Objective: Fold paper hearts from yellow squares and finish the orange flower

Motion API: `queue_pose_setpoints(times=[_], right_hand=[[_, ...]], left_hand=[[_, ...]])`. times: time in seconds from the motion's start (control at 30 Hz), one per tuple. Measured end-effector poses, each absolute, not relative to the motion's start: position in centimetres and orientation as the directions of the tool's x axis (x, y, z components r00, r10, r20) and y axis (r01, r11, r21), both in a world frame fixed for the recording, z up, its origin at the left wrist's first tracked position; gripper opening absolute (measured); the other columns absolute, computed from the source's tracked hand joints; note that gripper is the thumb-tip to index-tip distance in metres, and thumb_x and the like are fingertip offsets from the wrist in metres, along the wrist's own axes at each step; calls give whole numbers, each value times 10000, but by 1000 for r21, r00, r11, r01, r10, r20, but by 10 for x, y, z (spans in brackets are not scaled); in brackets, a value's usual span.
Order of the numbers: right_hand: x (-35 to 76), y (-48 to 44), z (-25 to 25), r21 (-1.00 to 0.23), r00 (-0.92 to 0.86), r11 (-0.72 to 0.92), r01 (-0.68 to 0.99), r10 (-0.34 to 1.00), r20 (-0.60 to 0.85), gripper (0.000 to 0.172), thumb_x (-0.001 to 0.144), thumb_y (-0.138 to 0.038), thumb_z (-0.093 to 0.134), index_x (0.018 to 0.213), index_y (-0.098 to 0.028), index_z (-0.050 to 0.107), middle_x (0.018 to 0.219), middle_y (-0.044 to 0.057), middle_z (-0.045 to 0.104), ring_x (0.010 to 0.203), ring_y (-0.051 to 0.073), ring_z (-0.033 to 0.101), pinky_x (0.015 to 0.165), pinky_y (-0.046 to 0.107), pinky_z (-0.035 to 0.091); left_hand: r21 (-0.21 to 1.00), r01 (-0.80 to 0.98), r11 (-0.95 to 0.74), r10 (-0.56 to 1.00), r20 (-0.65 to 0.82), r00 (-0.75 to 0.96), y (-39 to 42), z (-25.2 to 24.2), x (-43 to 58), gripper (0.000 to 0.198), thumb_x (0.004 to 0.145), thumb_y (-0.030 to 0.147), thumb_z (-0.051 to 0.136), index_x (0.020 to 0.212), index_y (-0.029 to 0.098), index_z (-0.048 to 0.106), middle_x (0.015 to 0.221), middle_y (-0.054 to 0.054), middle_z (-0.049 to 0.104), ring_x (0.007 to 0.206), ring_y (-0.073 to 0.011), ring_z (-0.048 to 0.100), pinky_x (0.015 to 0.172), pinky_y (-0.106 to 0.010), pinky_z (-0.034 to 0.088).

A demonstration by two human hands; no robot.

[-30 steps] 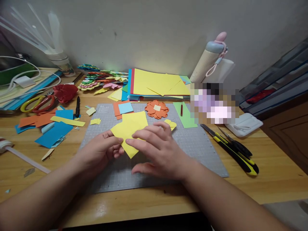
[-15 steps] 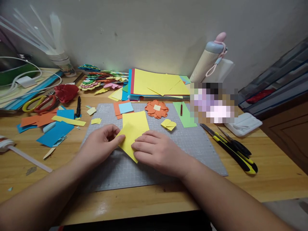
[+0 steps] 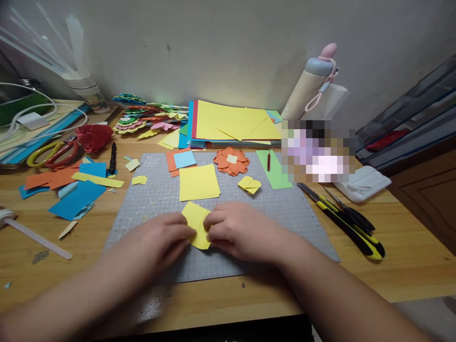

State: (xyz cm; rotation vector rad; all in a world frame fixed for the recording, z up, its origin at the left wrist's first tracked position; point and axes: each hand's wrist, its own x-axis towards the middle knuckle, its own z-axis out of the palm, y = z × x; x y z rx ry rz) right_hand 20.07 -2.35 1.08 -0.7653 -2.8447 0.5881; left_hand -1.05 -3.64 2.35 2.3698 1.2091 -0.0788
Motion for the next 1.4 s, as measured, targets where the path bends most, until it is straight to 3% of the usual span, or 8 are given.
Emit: queue_pose_setpoints(times=[0.17, 0.3, 0.4, 0.53, 0.67, 0.8, 1.0, 1.4], right_hand=[[202, -25, 13, -493, -827, 720, 488, 563, 3, 157, 906, -216, 506, 859, -170, 647, 933, 53, 639, 865, 174, 561, 766, 333, 420], [195, -26, 7, -615, -724, 577, 537, 689, 14, 159, 896, -244, 540, 790, -176, 638, 906, 40, 628, 834, 159, 562, 748, 314, 425], [189, -27, 3, -678, -611, 441, 588, 791, -16, 192, 867, -201, 564, 678, -171, 574, 838, 25, 601, 796, 147, 552, 727, 300, 425], [182, -27, 0, -688, -500, 316, 653, 862, -79, 183, 817, -171, 588, 662, -175, 491, 826, 16, 560, 762, 144, 521, 683, 290, 412], [178, -27, -4, -675, -478, 296, 676, 873, -95, 177, 813, -144, 565, 680, -183, 455, 844, 15, 531, 788, 152, 501, 698, 300, 403], [176, -28, -7, -651, -473, 303, 695, 875, -98, 203, 829, -143, 544, 668, -187, 429, 845, 16, 519, 791, 158, 489, 709, 313, 399], [176, -27, -8, -619, -472, 321, 716, 877, -91, 191, 826, -124, 535, 672, -187, 440, 846, 26, 519, 804, 172, 489, 726, 333, 400], [174, -28, -9, -594, -458, 336, 731, 887, -62, 174, 830, -134, 520, 679, -193, 457, 799, 29, 518, 754, 177, 487, 686, 332, 403]], left_hand=[[53, 680, -731, 647, -262, 716, -63, 20, -10, 333, 768, 89, 495, 1058, 148, 646, 1022, -87, 622, 860, -247, 569, 644, -337, 458], [-52, 644, -764, 641, -180, 746, -78, 6, -10, 256, 770, 150, 516, 960, 146, 688, 976, -112, 635, 817, -253, 572, 594, -337, 455], [-101, 672, -733, 677, -12, 736, -84, -5, -10, 246, 820, 150, 483, 958, 144, 687, 917, -116, 658, 776, -257, 590, 582, -350, 457], [-113, 655, -747, 637, 158, 754, -84, -9, -14, 327, 833, 107, 448, 1096, 93, 640, 1005, -160, 678, 819, -279, 625, 608, -370, 482], [-81, 643, -761, 642, 49, 765, -82, -4, -19, 472, 826, 103, 403, 1281, 121, 527, 1112, -149, 659, 876, -270, 628, 640, -355, 506], [-102, 645, -757, 648, 7, 762, -80, -5, -18, 457, 845, 131, 375, 1267, 139, 551, 1130, -127, 654, 944, -276, 607, 666, -350, 514], [-156, 624, -766, 619, 84, 781, -84, -14, -19, 442, 846, 108, 376, 1244, 108, 568, 1101, -143, 668, 974, -271, 597, 735, -358, 496], [-107, 652, -751, 647, 75, 759, -89, -19, -18, 426, 848, 159, 403, 1227, 149, 597, 1163, -111, 643, 1055, -259, 546, 827, -379, 465]])
